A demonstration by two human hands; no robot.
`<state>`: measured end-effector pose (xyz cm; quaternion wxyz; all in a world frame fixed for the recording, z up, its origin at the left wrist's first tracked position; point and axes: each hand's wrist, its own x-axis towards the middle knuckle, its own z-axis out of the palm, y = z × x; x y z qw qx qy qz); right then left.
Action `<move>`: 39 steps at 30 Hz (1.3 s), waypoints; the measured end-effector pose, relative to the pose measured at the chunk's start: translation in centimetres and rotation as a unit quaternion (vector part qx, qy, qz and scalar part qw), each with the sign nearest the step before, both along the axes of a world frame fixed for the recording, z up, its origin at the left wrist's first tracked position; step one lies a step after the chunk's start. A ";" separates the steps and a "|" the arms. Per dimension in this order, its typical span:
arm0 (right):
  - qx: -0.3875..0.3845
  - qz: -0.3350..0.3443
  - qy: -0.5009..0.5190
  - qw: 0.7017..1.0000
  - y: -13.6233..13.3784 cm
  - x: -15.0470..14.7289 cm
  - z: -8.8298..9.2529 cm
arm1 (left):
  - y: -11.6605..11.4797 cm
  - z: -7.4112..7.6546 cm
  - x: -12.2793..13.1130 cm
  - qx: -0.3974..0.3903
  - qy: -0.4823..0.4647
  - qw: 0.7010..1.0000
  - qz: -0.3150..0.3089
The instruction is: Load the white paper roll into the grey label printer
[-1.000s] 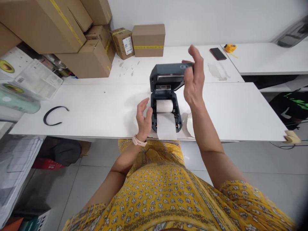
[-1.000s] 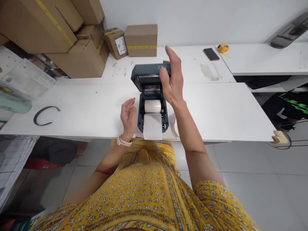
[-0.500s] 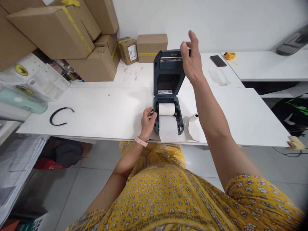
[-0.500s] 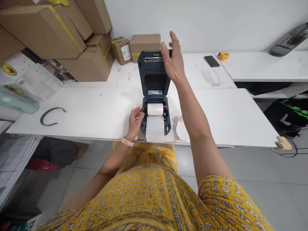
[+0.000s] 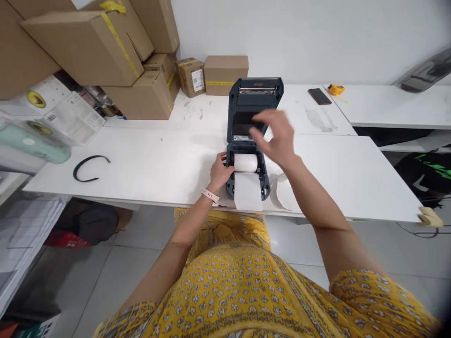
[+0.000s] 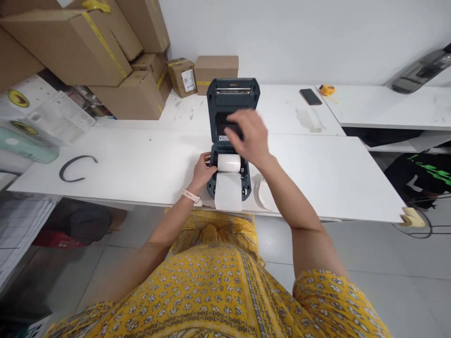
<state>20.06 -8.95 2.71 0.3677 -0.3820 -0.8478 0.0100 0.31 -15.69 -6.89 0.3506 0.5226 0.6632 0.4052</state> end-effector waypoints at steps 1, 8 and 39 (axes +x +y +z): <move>-0.051 0.030 -0.058 0.997 -0.5 -0.4 -0.8 | 0.0 -0.1 0.1 0.002 -0.002 1.000 0.003; -0.275 0.062 -0.344 0.896 0.5 -2.5 -4.3 | 0.2 -0.1 0.2 0.023 0.051 0.998 0.001; -0.470 0.006 0.248 0.847 4.6 10.7 -10.2 | 0.0 -0.3 0.3 0.036 0.057 0.998 0.009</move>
